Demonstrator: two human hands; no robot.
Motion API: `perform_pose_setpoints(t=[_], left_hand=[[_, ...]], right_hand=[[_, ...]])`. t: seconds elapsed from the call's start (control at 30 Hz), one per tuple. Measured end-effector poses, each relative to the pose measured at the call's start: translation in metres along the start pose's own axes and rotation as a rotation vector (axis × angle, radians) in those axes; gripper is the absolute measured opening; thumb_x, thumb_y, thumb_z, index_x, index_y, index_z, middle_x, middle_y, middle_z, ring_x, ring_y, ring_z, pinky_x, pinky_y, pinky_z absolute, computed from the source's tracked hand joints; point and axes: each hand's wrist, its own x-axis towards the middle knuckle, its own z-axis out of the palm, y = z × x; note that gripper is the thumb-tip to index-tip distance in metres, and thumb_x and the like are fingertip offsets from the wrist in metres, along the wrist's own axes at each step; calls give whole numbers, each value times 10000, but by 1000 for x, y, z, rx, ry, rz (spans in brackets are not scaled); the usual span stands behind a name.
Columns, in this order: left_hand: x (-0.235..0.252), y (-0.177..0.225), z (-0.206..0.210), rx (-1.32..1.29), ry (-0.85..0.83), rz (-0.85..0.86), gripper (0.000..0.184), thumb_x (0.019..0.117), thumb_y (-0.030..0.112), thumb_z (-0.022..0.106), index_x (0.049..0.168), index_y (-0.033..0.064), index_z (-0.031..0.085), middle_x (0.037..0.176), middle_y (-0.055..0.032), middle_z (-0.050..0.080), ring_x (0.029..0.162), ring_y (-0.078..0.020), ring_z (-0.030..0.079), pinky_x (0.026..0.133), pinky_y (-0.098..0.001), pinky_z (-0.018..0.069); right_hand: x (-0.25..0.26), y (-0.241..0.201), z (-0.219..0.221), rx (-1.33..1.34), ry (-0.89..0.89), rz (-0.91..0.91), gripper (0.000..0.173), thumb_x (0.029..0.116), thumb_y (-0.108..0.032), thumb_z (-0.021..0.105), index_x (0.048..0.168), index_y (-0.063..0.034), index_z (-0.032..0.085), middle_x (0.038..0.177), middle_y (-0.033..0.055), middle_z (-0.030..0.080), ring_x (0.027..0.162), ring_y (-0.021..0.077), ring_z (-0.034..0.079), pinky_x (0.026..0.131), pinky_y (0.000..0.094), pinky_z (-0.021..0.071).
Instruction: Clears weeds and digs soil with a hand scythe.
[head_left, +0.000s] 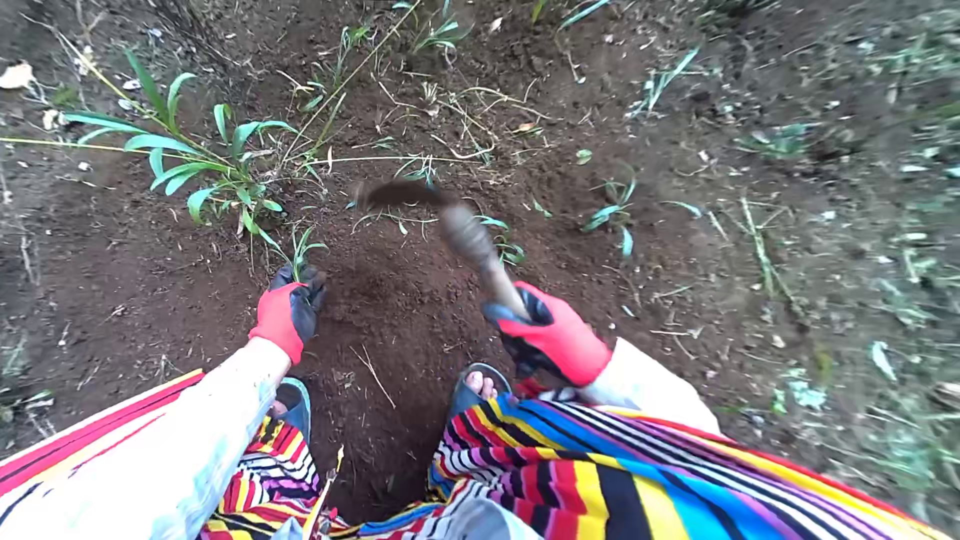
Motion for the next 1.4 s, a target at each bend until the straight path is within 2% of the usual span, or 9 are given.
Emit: perform_pose_setpoints(t=[0.07,0.23,0.47,0.53,0.63,0.87,1.0,1.23,1.4], left_hand=[[3,-4,-2,-3,4,11,390,1049,14,454,1422,124,432,1233,-55,631,1031,-143,672,897,-349,570],[0,1,6,-73,72,10,324,1069,77,464,1393,86,446,1127,-73,625,944,-150,652,844,-342,562],[1,-2,1,1,66,11,289,1054,129,511,1342,112,537,1148,-53,667,971,-149,663,840,-338,564],[0,-4,3,79,107,39,329,1046,123,543,1375,108,533,1194,-64,655,1005,-143,641,867,-340,548],[-1,0,2,107,43,51,368,1058,176,531,1423,140,503,1242,-49,647,1026,-138,633,879,-345,539],[-2,-1,6,132,166,59,263,1043,110,539,1300,88,593,1126,-53,666,951,-129,638,829,-330,547],[-10,-7,3,283,125,105,324,1031,163,576,1353,120,564,1197,-57,656,977,-133,622,840,-353,536],[3,-6,9,-63,75,-15,300,1102,274,442,1351,128,523,1090,-31,654,857,-124,633,757,-313,547],[-8,1,23,-94,-12,-58,524,1078,567,331,1402,183,479,1217,-37,650,1083,-171,647,923,-392,528]], right_hand=[[8,13,35,307,95,-9,279,984,-142,628,1225,-44,527,703,26,583,531,113,586,497,305,563],[18,32,51,-566,-342,319,667,968,-369,701,1504,-74,435,1338,273,603,1233,435,599,1027,648,457],[2,8,23,89,138,-61,367,948,-202,689,1252,-42,558,758,37,614,579,103,598,548,310,561],[12,32,54,-74,80,73,493,949,-155,677,1374,0,482,880,123,629,685,186,644,634,360,584],[15,24,53,-610,-296,354,693,983,-370,678,1531,-65,383,1378,285,573,1270,437,579,1046,644,448],[3,18,40,-67,70,-14,441,952,-209,691,1317,-16,537,867,83,632,696,144,633,661,350,586],[18,33,57,-551,-301,333,690,976,-341,692,1522,-38,396,1365,284,583,1260,428,586,1052,631,448],[7,21,37,-260,-13,86,513,972,-267,692,1390,-19,526,1057,190,675,913,263,677,850,485,566],[12,27,41,-557,-341,314,633,975,-359,695,1475,-47,462,1315,277,605,1226,427,595,1031,631,453]])
